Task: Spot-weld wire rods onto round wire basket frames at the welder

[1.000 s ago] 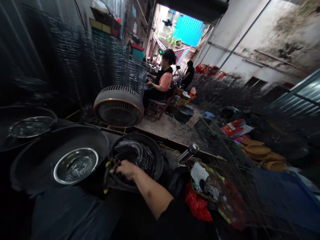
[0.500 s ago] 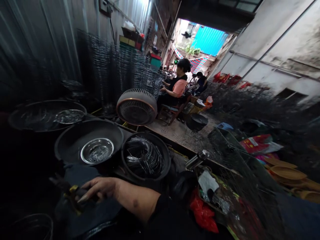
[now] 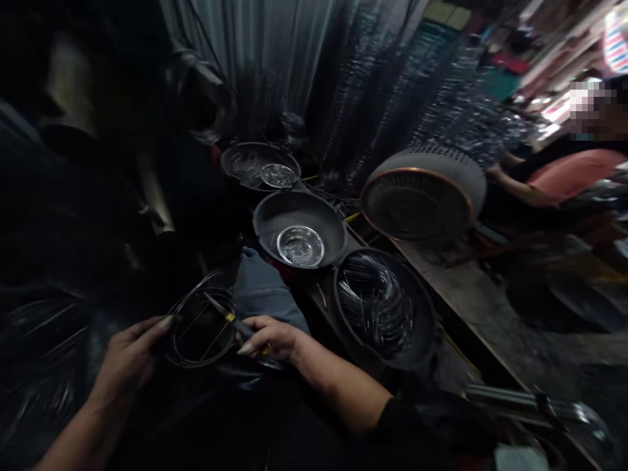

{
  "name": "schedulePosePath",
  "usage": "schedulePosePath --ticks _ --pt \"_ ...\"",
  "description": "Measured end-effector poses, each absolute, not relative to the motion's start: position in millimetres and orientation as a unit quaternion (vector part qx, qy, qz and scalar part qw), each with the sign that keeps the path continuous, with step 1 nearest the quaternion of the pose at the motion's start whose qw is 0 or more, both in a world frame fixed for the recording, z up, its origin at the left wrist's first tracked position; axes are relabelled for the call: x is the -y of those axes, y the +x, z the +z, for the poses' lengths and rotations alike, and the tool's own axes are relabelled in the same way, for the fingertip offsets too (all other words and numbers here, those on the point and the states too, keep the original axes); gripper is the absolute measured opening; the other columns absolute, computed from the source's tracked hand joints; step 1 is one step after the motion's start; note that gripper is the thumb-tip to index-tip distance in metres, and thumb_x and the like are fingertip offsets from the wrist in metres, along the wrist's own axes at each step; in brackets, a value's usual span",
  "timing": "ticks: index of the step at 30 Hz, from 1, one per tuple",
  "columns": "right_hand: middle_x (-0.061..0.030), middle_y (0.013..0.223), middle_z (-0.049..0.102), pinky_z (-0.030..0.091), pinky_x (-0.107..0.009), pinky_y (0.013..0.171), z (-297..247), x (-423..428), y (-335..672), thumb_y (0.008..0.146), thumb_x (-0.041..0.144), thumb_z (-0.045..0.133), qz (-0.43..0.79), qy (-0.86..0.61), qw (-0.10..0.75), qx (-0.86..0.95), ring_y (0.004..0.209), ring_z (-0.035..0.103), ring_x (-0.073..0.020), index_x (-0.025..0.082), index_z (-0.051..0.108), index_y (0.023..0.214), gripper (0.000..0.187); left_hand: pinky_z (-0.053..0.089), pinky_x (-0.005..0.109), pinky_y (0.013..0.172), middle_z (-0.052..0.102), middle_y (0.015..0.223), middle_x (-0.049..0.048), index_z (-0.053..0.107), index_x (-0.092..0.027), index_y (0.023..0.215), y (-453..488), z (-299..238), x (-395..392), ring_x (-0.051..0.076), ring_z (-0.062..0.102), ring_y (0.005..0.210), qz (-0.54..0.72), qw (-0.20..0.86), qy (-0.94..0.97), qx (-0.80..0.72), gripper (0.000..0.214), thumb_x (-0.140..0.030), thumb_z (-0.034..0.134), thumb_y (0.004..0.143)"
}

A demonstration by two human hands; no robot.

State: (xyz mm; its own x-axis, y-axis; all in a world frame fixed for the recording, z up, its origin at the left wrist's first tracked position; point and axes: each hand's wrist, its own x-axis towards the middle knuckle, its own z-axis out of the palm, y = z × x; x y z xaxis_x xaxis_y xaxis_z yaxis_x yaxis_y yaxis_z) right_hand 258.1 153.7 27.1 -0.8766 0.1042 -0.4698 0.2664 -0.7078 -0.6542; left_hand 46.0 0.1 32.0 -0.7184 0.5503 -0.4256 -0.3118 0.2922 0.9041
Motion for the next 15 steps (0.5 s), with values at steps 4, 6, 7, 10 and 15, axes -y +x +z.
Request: schedulePosePath --ticks 4,6,7,10,15 --pt "0.0052 0.056 0.054 0.031 -0.018 0.045 24 -148 251 0.048 0.016 0.073 -0.887 0.235 0.070 -0.392 0.047 0.047 -0.0062 0.014 0.059 0.072 0.028 0.052 0.026 0.068 0.072 0.074 0.0058 0.072 -0.014 0.076 48 23 1 0.018 0.066 0.070 0.625 0.392 0.027 -0.674 0.052 -0.048 0.088 0.040" --pt "0.0050 0.056 0.055 0.032 -0.018 0.046 24 -145 245 0.049 0.015 0.073 -0.883 0.238 0.056 -0.401 0.048 0.047 -0.0065 0.014 0.060 0.074 0.029 0.051 0.026 0.069 0.072 0.072 0.0053 0.072 -0.014 0.075 49 19 -1 0.017 0.065 0.069 0.638 0.386 0.033 -0.665 0.050 -0.047 0.088 0.041" --pt "0.0053 0.055 0.053 0.032 -0.018 0.046 25 -144 242 0.049 0.015 0.072 -0.883 0.239 0.045 -0.402 0.048 0.047 -0.0063 0.014 0.059 0.072 0.027 0.051 0.026 0.069 0.072 0.073 0.0054 0.072 -0.014 0.076 49 17 0 0.017 0.065 0.070 0.640 0.386 0.040 -0.664 0.049 -0.047 0.088 0.042" --pt "0.0061 0.052 0.049 0.031 -0.018 0.043 31 -143 232 0.047 0.013 0.069 -0.882 0.255 0.021 -0.396 0.043 0.043 -0.0048 0.015 0.053 0.064 0.023 0.051 0.028 0.070 0.072 0.076 0.0063 0.073 -0.014 0.078 48 11 3 0.018 0.066 0.072 0.637 0.383 0.054 -0.667 0.049 -0.047 0.087 0.045" --pt "0.0059 0.051 0.049 0.026 -0.017 0.036 65 -146 226 0.046 0.015 0.060 -0.819 0.341 0.046 -0.459 0.038 0.037 -0.0049 0.017 0.048 0.062 0.020 0.050 0.029 0.071 0.071 0.073 0.0050 0.072 -0.015 0.076 48 9 5 0.018 0.065 0.071 0.626 0.387 0.058 -0.674 0.048 -0.049 0.086 0.045"
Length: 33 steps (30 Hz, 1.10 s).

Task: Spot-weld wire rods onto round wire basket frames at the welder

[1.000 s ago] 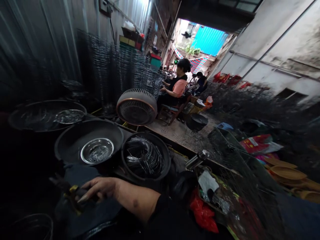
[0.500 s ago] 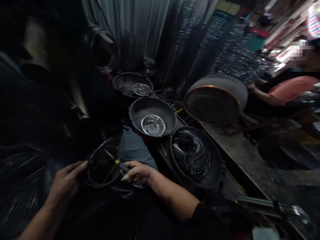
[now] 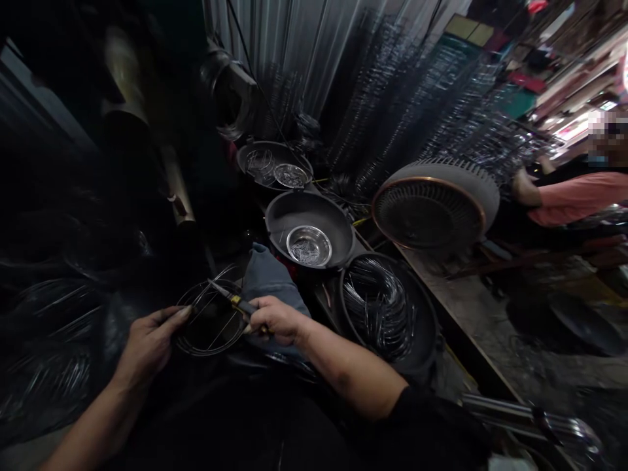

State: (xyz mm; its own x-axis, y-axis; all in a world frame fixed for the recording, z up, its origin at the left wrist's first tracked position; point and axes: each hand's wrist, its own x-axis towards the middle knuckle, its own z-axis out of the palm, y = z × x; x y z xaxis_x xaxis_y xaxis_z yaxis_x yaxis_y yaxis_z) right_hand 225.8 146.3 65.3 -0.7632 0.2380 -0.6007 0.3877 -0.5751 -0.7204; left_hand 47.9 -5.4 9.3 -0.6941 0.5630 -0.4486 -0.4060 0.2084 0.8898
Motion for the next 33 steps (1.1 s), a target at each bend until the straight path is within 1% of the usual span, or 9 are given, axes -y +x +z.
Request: schedulePosePath --ticks 3,7,10,15,21,24,27,30,33 --pt "0.0067 0.047 0.045 0.024 -0.018 0.035 96 -152 221 0.050 0.017 0.059 -0.723 0.400 0.103 -0.554 0.038 0.035 -0.0059 0.018 0.049 0.062 0.016 0.049 0.029 0.073 0.071 0.072 0.0045 0.072 -0.015 0.077 50 13 5 0.019 0.065 0.074 0.604 0.378 0.076 -0.697 0.051 -0.052 0.084 0.045" --pt "0.0060 0.051 0.044 0.025 -0.019 0.038 126 -155 212 0.053 0.021 0.063 -0.604 0.450 0.165 -0.637 0.043 0.038 -0.0071 0.018 0.054 0.064 0.015 0.050 0.031 0.074 0.072 0.076 0.0055 0.073 -0.015 0.082 56 17 7 0.021 0.065 0.076 0.580 0.367 0.103 -0.720 0.051 -0.055 0.079 0.053" --pt "0.0058 0.054 0.048 0.026 -0.019 0.041 134 -152 213 0.051 0.024 0.069 -0.602 0.426 0.181 -0.650 0.048 0.038 -0.0068 0.018 0.057 0.066 0.020 0.050 0.031 0.074 0.072 0.079 0.0065 0.073 -0.015 0.084 62 17 9 0.021 0.065 0.077 0.581 0.352 0.131 -0.722 0.048 -0.055 0.075 0.058" --pt "0.0045 0.061 0.055 0.034 -0.019 0.050 130 -150 226 0.047 0.024 0.071 -0.661 0.404 0.180 -0.606 0.057 0.046 -0.0084 0.017 0.062 0.071 0.027 0.050 0.031 0.068 0.072 0.078 0.0072 0.073 -0.015 0.080 68 19 12 0.021 0.065 0.073 0.575 0.340 0.184 -0.721 0.043 -0.054 0.070 0.061" --pt "0.0068 0.050 0.040 0.025 -0.020 0.042 144 -143 220 0.050 0.019 0.063 -0.574 0.455 0.205 -0.650 0.046 0.033 -0.0070 0.019 0.055 0.064 0.016 0.050 0.030 0.065 0.072 0.075 0.0067 0.073 -0.016 0.077 72 21 12 0.020 0.064 0.071 0.556 0.329 0.211 -0.733 0.040 -0.053 0.067 0.064" --pt "0.0063 0.051 0.038 0.023 -0.021 0.040 155 -133 210 0.052 0.022 0.064 -0.501 0.505 0.216 -0.668 0.046 0.033 -0.0080 0.020 0.054 0.065 0.017 0.050 0.030 0.064 0.071 0.075 0.0069 0.073 -0.016 0.077 77 17 11 0.020 0.064 0.070 0.553 0.318 0.226 -0.736 0.041 -0.054 0.066 0.064" --pt "0.0058 0.055 0.041 0.023 -0.020 0.040 159 -130 209 0.053 0.023 0.065 -0.540 0.506 0.204 -0.641 0.048 0.034 -0.0078 0.020 0.053 0.067 0.020 0.050 0.030 0.065 0.071 0.076 0.0076 0.073 -0.016 0.078 74 17 12 0.021 0.064 0.071 0.561 0.326 0.232 -0.725 0.042 -0.055 0.066 0.065" --pt "0.0065 0.056 0.041 0.025 -0.019 0.042 162 -140 222 0.051 0.026 0.068 -0.625 0.435 0.221 -0.610 0.049 0.034 -0.0067 0.019 0.050 0.066 0.025 0.050 0.029 0.063 0.071 0.075 0.0080 0.073 -0.015 0.078 51 28 15 0.020 0.064 0.069 0.567 0.358 0.246 -0.700 0.042 -0.054 0.069 0.063" --pt "0.0039 0.064 0.050 0.036 -0.022 0.054 174 -155 241 0.051 0.031 0.073 -0.634 0.316 0.260 -0.656 0.059 0.044 -0.0093 0.016 0.057 0.070 0.029 0.050 0.029 0.058 0.069 0.069 0.0076 0.073 -0.017 0.074 9 51 19 0.020 0.062 0.063 0.541 0.421 0.288 -0.668 0.036 -0.050 0.074 0.059"
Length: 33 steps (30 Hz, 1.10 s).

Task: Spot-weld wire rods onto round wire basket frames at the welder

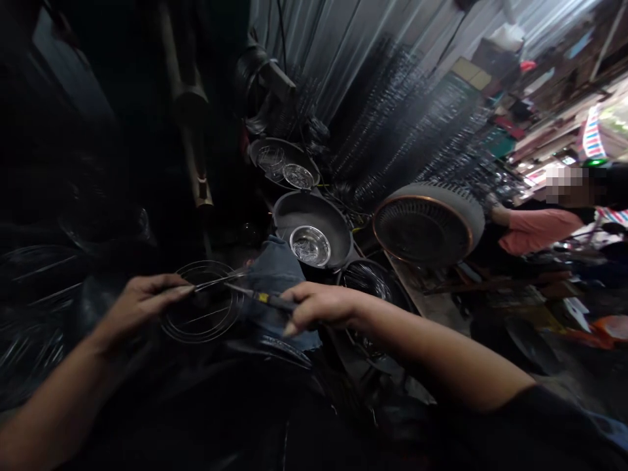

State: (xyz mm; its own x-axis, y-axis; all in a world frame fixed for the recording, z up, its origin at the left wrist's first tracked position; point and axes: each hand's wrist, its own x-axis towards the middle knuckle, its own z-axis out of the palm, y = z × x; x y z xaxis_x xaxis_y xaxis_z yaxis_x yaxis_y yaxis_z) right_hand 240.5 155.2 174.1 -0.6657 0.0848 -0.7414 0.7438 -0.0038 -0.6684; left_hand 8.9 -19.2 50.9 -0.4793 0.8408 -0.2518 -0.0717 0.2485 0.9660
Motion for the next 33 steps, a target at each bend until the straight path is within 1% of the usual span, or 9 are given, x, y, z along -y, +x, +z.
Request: schedulePosePath --ticks 1,3,6,10,13,19,24,29,33 --pt "0.0022 0.071 0.053 0.040 -0.024 0.062 180 -159 245 0.052 0.032 0.075 -0.615 0.268 0.266 -0.692 0.068 0.048 -0.0117 0.015 0.060 0.072 0.030 0.048 0.029 0.054 0.066 0.063 0.0074 0.073 -0.017 0.068 -7 60 19 0.020 0.060 0.058 0.523 0.447 0.318 -0.652 0.034 -0.048 0.076 0.056" --pt "-0.0003 0.083 0.054 0.041 -0.029 0.078 191 -165 250 0.056 0.035 0.078 -0.555 0.188 0.266 -0.765 0.085 0.050 -0.0166 0.015 0.066 0.077 0.031 0.047 0.031 0.051 0.064 0.058 0.0087 0.073 -0.017 0.062 -34 75 16 0.020 0.058 0.054 0.484 0.510 0.371 -0.606 0.028 -0.044 0.077 0.053" --pt "-0.0016 0.089 0.051 0.038 -0.032 0.086 201 -169 250 0.061 0.040 0.077 -0.486 0.137 0.269 -0.820 0.094 0.048 -0.0199 0.016 0.069 0.085 0.034 0.048 0.033 0.054 0.063 0.058 0.0108 0.074 -0.018 0.059 -52 86 0 0.022 0.058 0.055 0.422 0.578 0.421 -0.557 0.022 -0.039 0.077 0.052" --pt "-0.0013 0.087 0.048 0.040 -0.031 0.082 201 -177 248 0.062 0.037 0.078 -0.431 0.123 0.305 -0.840 0.090 0.048 -0.0194 0.017 0.070 0.089 0.035 0.049 0.034 0.056 0.065 0.062 0.0134 0.075 -0.017 0.060 -39 78 -26 0.024 0.060 0.059 0.393 0.603 0.423 -0.551 0.021 -0.036 0.077 0.052" --pt "-0.0010 0.086 0.047 0.040 -0.029 0.079 199 -187 249 0.062 0.031 0.079 -0.388 0.121 0.323 -0.855 0.085 0.049 -0.0179 0.016 0.071 0.090 0.033 0.049 0.035 0.055 0.065 0.060 0.0122 0.074 -0.017 0.059 -26 69 -37 0.025 0.060 0.058 0.393 0.612 0.414 -0.547 0.018 -0.033 0.078 0.050" --pt "-0.0031 0.093 0.054 0.040 -0.028 0.077 202 -200 243 0.062 0.034 0.077 -0.348 0.107 0.340 -0.867 0.087 0.052 -0.0198 0.017 0.071 0.099 0.041 0.049 0.034 0.056 0.064 0.059 0.0120 0.074 -0.018 0.059 -20 70 -44 0.022 0.058 0.056 0.384 0.608 0.435 -0.541 0.018 -0.034 0.076 0.053" --pt "-0.0045 0.093 0.059 0.041 -0.028 0.071 206 -196 230 0.063 0.031 0.074 -0.268 0.098 0.366 -0.886 0.081 0.056 -0.0197 0.019 0.072 0.097 0.036 0.050 0.034 0.057 0.064 0.058 0.0108 0.074 -0.019 0.058 -19 72 -47 0.023 0.059 0.057 0.385 0.610 0.413 -0.556 0.018 -0.035 0.077 0.050" --pt "-0.0088 0.100 0.062 0.043 -0.033 0.074 215 -186 214 0.066 0.024 0.068 -0.197 0.098 0.378 -0.899 0.088 0.059 -0.0244 0.018 0.071 0.101 0.035 0.049 0.033 0.056 0.064 0.058 0.0113 0.075 -0.019 0.059 -18 70 -47 0.023 0.059 0.057 0.378 0.613 0.423 -0.549 0.019 -0.036 0.075 0.053" --pt "-0.0102 0.098 0.063 0.045 -0.033 0.072 220 -171 204 0.063 0.018 0.066 -0.139 0.097 0.373 -0.912 0.084 0.059 -0.0236 0.016 0.071 0.093 0.031 0.050 0.036 0.056 0.064 0.058 0.0107 0.074 -0.019 0.057 -18 69 -45 0.025 0.060 0.057 0.393 0.612 0.403 -0.555 0.017 -0.033 0.078 0.049"
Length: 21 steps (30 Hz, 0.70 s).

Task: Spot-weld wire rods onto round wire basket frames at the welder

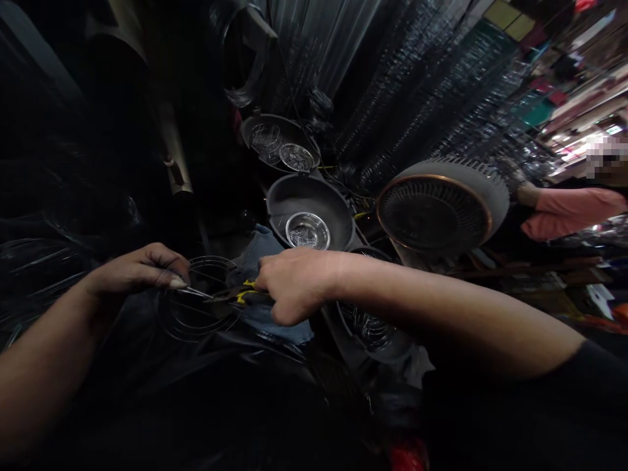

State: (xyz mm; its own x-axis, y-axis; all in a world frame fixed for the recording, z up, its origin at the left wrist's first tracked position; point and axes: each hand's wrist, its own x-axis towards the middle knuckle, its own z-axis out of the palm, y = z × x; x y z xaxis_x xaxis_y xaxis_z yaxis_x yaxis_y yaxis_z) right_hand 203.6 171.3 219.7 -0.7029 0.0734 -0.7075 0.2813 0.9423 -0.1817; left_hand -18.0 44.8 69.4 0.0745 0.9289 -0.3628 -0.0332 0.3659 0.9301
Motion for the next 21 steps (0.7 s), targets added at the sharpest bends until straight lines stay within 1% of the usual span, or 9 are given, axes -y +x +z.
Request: schedulePosePath --ticks 3,5,7,9,10,13,16,18,21 --pt "-0.0132 0.093 0.062 0.045 -0.035 0.072 219 -158 199 0.064 0.017 0.065 -0.073 0.112 0.331 -0.934 0.085 0.058 -0.0257 0.014 0.070 0.083 0.020 0.051 0.037 0.058 0.065 0.061 0.0120 0.074 -0.019 0.059 -18 68 -42 0.026 0.062 0.061 0.391 0.617 0.405 -0.550 0.018 -0.035 0.077 0.052" --pt "-0.0141 0.090 0.062 0.044 -0.037 0.072 217 -156 194 0.066 0.018 0.065 -0.042 0.118 0.322 -0.939 0.085 0.058 -0.0267 0.014 0.070 0.080 0.014 0.051 0.036 0.060 0.066 0.064 0.0129 0.075 -0.018 0.062 -18 67 -40 0.026 0.062 0.062 0.391 0.616 0.415 -0.544 0.020 -0.037 0.075 0.056" --pt "-0.0123 0.086 0.062 0.043 -0.035 0.068 212 -162 188 0.068 0.017 0.065 -0.046 0.097 0.345 -0.932 0.080 0.058 -0.0242 0.014 0.069 0.079 0.012 0.051 0.035 0.061 0.066 0.065 0.0123 0.076 -0.019 0.064 -18 67 -37 0.025 0.062 0.063 0.381 0.615 0.430 -0.540 0.021 -0.039 0.073 0.058" --pt "-0.0078 0.079 0.060 0.040 -0.032 0.064 203 -177 179 0.067 0.019 0.068 -0.080 0.057 0.376 -0.921 0.073 0.056 -0.0202 0.015 0.069 0.077 0.010 0.051 0.035 0.062 0.066 0.065 0.0114 0.076 -0.020 0.065 -17 68 -35 0.025 0.061 0.063 0.365 0.619 0.445 -0.535 0.021 -0.040 0.071 0.060" --pt "-0.0050 0.075 0.059 0.039 -0.030 0.063 196 -187 174 0.065 0.021 0.072 -0.104 0.037 0.390 -0.914 0.071 0.055 -0.0181 0.016 0.068 0.074 0.011 0.051 0.035 0.062 0.066 0.066 0.0110 0.076 -0.020 0.065 -16 69 -34 0.024 0.061 0.064 0.359 0.622 0.448 -0.532 0.021 -0.040 0.071 0.061" --pt "0.0020 0.065 0.054 0.035 -0.026 0.060 168 -216 157 0.055 0.026 0.083 -0.208 -0.002 0.433 -0.877 0.064 0.049 -0.0126 0.017 0.066 0.068 0.023 0.050 0.032 0.059 0.064 0.063 0.0091 0.076 -0.022 0.063 -16 73 -31 0.022 0.058 0.061 0.359 0.629 0.439 -0.532 0.018 -0.039 0.071 0.060" --pt "0.0049 0.062 0.053 0.035 -0.023 0.059 139 -239 145 0.053 0.030 0.085 -0.348 -0.025 0.473 -0.809 0.062 0.048 -0.0106 0.016 0.066 0.066 0.027 0.048 0.029 0.053 0.062 0.061 0.0077 0.076 -0.023 0.062 -19 76 -29 0.021 0.056 0.058 0.362 0.626 0.424 -0.545 0.014 -0.037 0.072 0.060" --pt "0.0044 0.066 0.057 0.038 -0.022 0.063 124 -252 143 0.052 0.033 0.086 -0.442 -0.040 0.473 -0.761 0.069 0.052 -0.0116 0.015 0.067 0.067 0.030 0.048 0.029 0.052 0.062 0.061 0.0080 0.077 -0.024 0.063 -21 77 -28 0.021 0.057 0.058 0.371 0.618 0.416 -0.555 0.014 -0.037 0.072 0.061" --pt "0.0005 0.081 0.064 0.042 -0.024 0.078 112 -274 157 0.052 0.032 0.086 -0.553 -0.066 0.423 -0.715 0.086 0.056 -0.0158 0.014 0.071 0.074 0.033 0.050 0.031 0.055 0.064 0.065 0.0096 0.077 -0.023 0.066 -25 78 -28 0.022 0.060 0.059 0.381 0.609 0.417 -0.557 0.017 -0.039 0.070 0.065"
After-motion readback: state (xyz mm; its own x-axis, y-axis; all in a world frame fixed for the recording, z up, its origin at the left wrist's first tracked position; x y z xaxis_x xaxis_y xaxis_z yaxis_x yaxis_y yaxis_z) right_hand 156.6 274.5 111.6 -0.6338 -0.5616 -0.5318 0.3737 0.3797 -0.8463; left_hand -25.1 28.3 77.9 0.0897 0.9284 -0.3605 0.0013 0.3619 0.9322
